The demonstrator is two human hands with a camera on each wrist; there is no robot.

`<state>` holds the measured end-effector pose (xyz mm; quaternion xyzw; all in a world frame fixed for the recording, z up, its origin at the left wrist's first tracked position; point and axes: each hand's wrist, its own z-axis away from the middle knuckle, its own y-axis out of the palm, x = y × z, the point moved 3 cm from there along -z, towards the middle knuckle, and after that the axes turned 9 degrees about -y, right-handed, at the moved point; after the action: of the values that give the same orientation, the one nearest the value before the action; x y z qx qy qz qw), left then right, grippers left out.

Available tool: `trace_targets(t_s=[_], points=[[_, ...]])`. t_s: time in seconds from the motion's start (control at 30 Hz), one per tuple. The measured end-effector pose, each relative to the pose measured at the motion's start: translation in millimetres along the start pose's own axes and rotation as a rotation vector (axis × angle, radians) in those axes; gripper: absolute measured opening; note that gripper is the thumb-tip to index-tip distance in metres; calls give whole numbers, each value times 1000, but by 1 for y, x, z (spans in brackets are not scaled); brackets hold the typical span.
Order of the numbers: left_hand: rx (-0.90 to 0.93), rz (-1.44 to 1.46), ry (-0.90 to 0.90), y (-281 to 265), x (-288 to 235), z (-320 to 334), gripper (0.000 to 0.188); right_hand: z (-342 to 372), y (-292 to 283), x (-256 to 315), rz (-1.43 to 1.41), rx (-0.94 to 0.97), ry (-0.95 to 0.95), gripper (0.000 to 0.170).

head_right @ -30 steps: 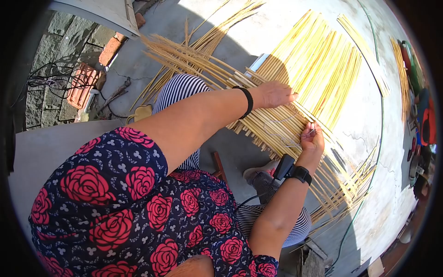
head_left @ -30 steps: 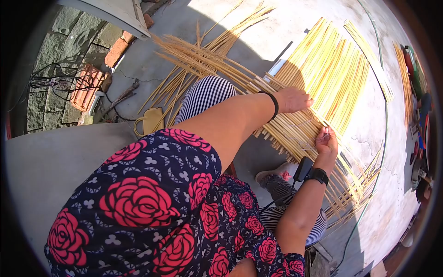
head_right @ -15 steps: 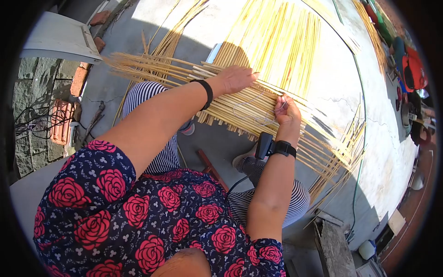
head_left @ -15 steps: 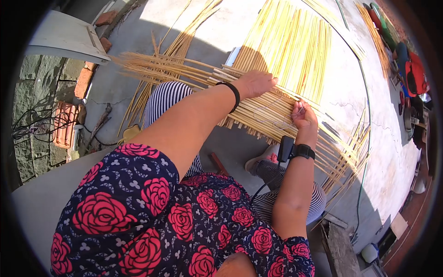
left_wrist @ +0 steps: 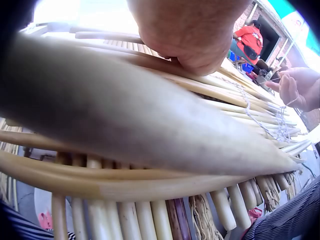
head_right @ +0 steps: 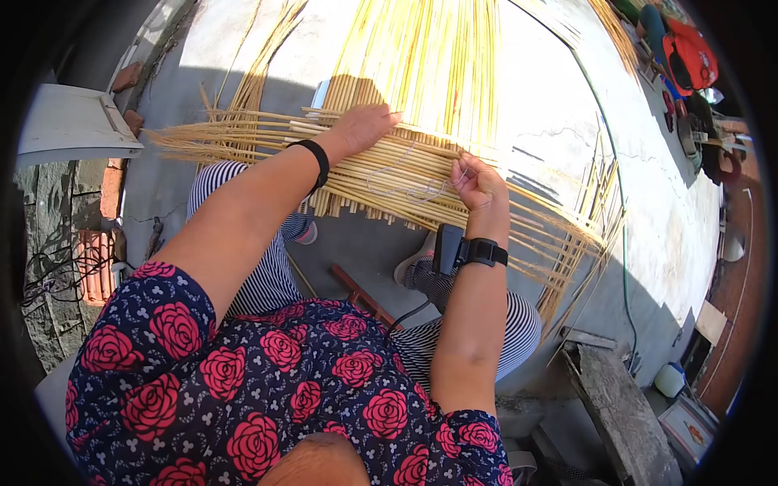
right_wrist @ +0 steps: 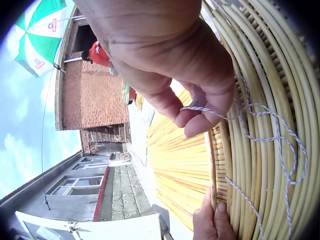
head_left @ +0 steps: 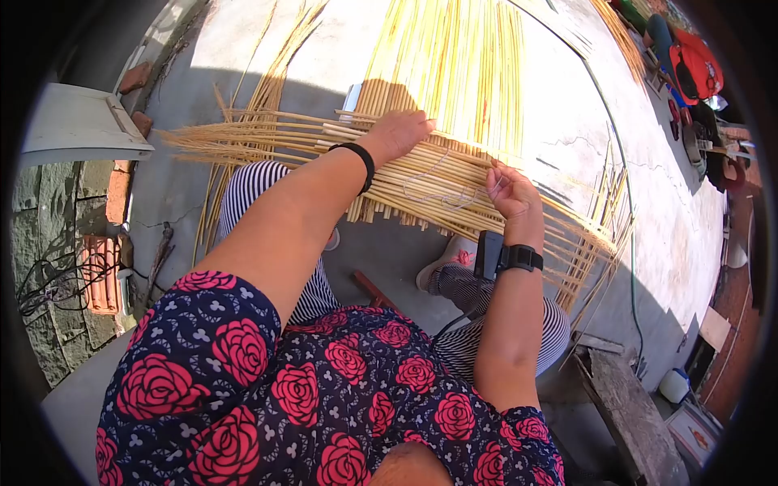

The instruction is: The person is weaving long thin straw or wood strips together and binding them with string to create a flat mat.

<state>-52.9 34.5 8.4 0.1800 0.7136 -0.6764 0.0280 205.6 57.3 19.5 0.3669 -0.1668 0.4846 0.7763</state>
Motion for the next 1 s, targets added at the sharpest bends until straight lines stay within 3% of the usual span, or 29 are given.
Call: trace_targets(t_s=[0.03,0.23,0.33,0.53,0.73,0.83,0.93,1.0], points=[[-9,15,2,-2,0,1,24,8,1,1,87,42,5,12],[10,-53,-23,-13,-6,0,13,23,35,-30,477,106,-387,14],[22,-72,-1,-16,-7,0,14,17,40,-42,544,-5,-497,15],[-12,-100,55,-9,-5,0,23,-20,44,-38,1063,-36,-792,13],[-131,-35,74,2,1,6,23,-25,42,-52,1149,-42,-1003,16],[-165,82,82,0,5,8,22,-19,49,-52,1236,-92,-989,17],[-73,138,48,4,7,4,23,-20,51,-53,1264,-91,-1077,18],[-47,93,41,6,7,5,21,-19,51,-51,1280,-92,-977,20]])
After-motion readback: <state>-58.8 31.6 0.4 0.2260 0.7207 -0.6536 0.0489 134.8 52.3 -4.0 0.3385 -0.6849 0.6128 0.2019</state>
